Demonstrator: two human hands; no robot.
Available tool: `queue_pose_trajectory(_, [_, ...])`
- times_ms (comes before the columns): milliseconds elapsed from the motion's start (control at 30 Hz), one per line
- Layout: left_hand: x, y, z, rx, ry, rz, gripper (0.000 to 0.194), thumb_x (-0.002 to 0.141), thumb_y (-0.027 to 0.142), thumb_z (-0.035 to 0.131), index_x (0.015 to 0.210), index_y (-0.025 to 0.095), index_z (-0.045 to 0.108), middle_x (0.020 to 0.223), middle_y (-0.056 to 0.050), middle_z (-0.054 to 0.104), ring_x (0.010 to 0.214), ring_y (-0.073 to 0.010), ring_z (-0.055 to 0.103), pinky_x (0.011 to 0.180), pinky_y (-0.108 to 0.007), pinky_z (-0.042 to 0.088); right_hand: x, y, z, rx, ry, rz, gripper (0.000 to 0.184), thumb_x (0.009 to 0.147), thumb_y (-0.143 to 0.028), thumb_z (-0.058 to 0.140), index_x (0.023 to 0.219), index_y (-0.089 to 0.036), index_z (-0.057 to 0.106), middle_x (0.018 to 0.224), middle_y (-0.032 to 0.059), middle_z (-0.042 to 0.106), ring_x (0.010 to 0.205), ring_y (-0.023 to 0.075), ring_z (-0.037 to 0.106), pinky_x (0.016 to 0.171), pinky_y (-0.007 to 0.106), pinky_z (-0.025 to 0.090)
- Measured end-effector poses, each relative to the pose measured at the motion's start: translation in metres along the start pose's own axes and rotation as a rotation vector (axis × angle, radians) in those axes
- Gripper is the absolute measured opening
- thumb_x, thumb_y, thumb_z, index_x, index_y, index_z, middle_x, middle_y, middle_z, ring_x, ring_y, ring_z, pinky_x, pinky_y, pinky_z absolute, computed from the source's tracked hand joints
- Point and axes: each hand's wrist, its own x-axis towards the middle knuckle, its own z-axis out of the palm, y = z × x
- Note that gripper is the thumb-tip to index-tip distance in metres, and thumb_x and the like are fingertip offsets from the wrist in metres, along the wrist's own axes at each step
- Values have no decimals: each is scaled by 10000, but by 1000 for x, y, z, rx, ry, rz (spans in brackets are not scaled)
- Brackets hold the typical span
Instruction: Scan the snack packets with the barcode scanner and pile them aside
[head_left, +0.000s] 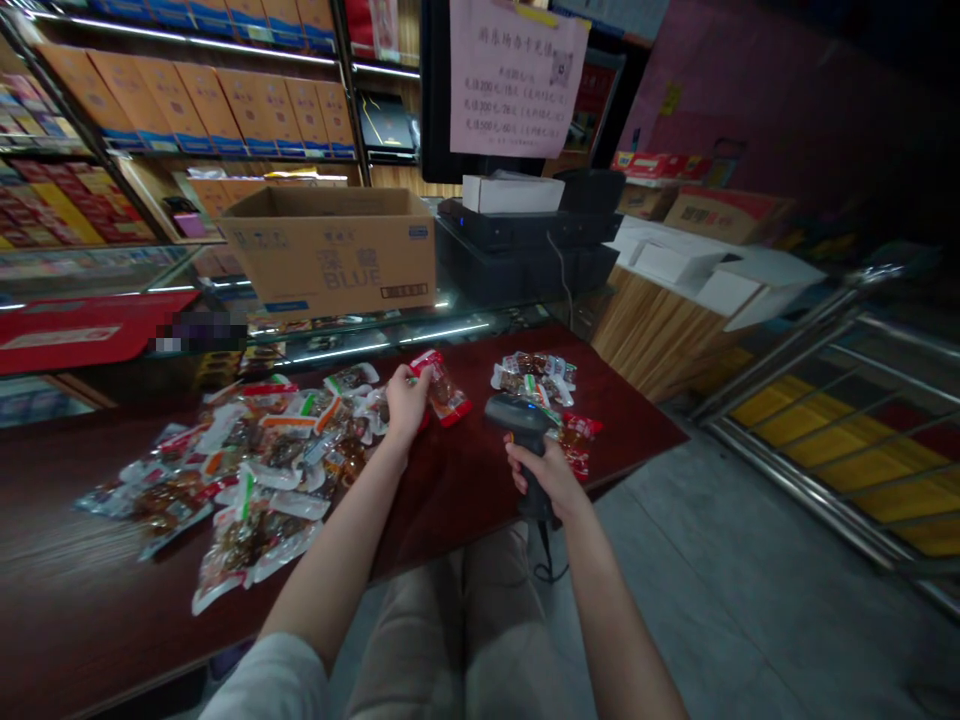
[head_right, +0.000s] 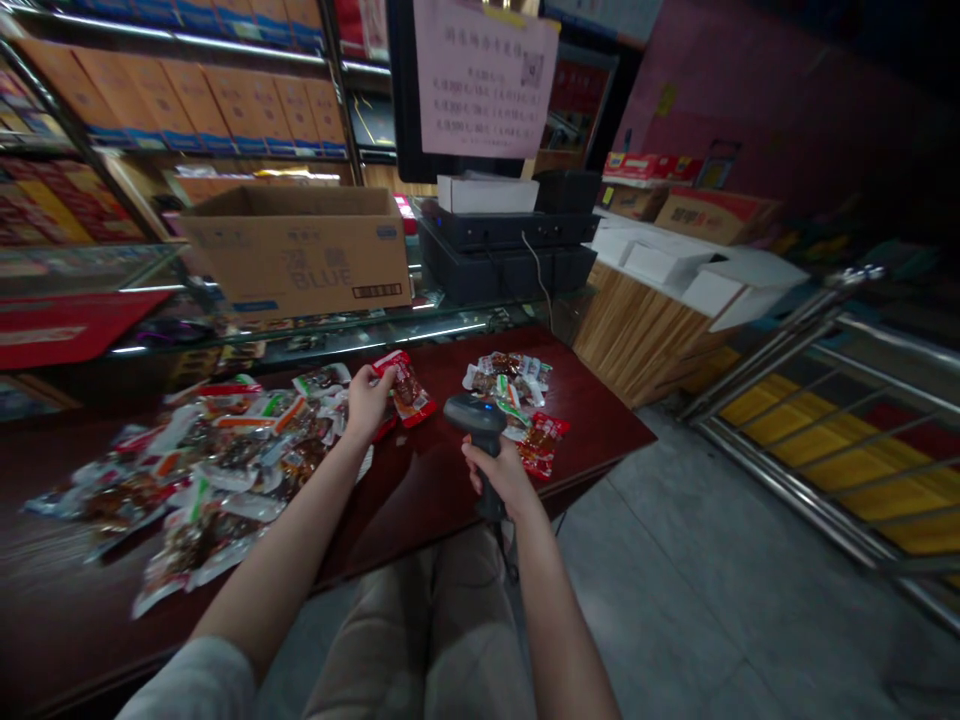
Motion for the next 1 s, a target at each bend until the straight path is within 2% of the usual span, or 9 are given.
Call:
queue_pose_trajectory(167, [0,6,-4,73,5,39,253,840,301,599,657,208,452,618,46,494,653,-129,488,680,-235,390,2,3,7,-43,-16,12,383,668,-406,768,894,-151,593,514,-78,505,350,51,417,342,179,317])
queue_pose_trajectory(433, [-2,8,-6,100,16,52,312,839,300,593,629,219,377,589,48,457,618,-126,465,635,-241,352,5,5,17,-125,-26,-16,271,698,-371,723,734,-169,545,509,-68,498,342,52,419,330,180,313])
queue_pose_trajectory(533, [-1,6,-6,102,18,43,298,840,323,584,641,219,387,598,43,476,623,-128,478,638,-240,365,5,5,17,-126,-23,-14,271,694,-366,726,723,-169,543,492,-70,493,336,53,415,326,177,307])
queue_pose_trajectory(633, [1,3,-8,141,18,53,229,848,339,562,693,211,451,667,21,548,667,-140,527,677,-243,398,4,4,16,-62,-15,1,306,680,-375,745,807,-166,562,490,-81,492,336,54,415,327,171,302])
queue_pose_trajectory(733, [0,6,-18,294,-25,126,156,870,342,526,807,199,535,812,-33,638,772,-175,598,732,-264,431,3,0,12,5,-8,14,376,665,-382,764,898,-169,560,501,-92,502,336,55,415,331,173,314])
queue_pose_trajectory(833, [-2,15,-35,564,-20,172,218,900,353,475,1000,191,581,1012,-109,670,894,-244,639,751,-312,458,2,-5,3,45,1,8,384,652,-393,777,874,-175,551,502,-93,495,336,52,409,335,181,324])
queue_pose_trajectory(900, [-3,20,-48,727,13,155,296,920,352,428,1122,186,568,1111,-153,654,942,-284,648,753,-345,475,2,-9,-6,74,15,1,389,640,-398,787,857,-177,551,502,-92,489,341,51,408,336,181,320])
queue_pose_trajectory(1000, [-2,21,-60,896,-5,89,370,932,308,379,1221,145,543,1100,-207,651,989,-336,646,791,-405,494,1,-13,-23,123,46,-15,400,638,-396,800,863,-179,550,508,-90,487,350,49,404,342,181,317])
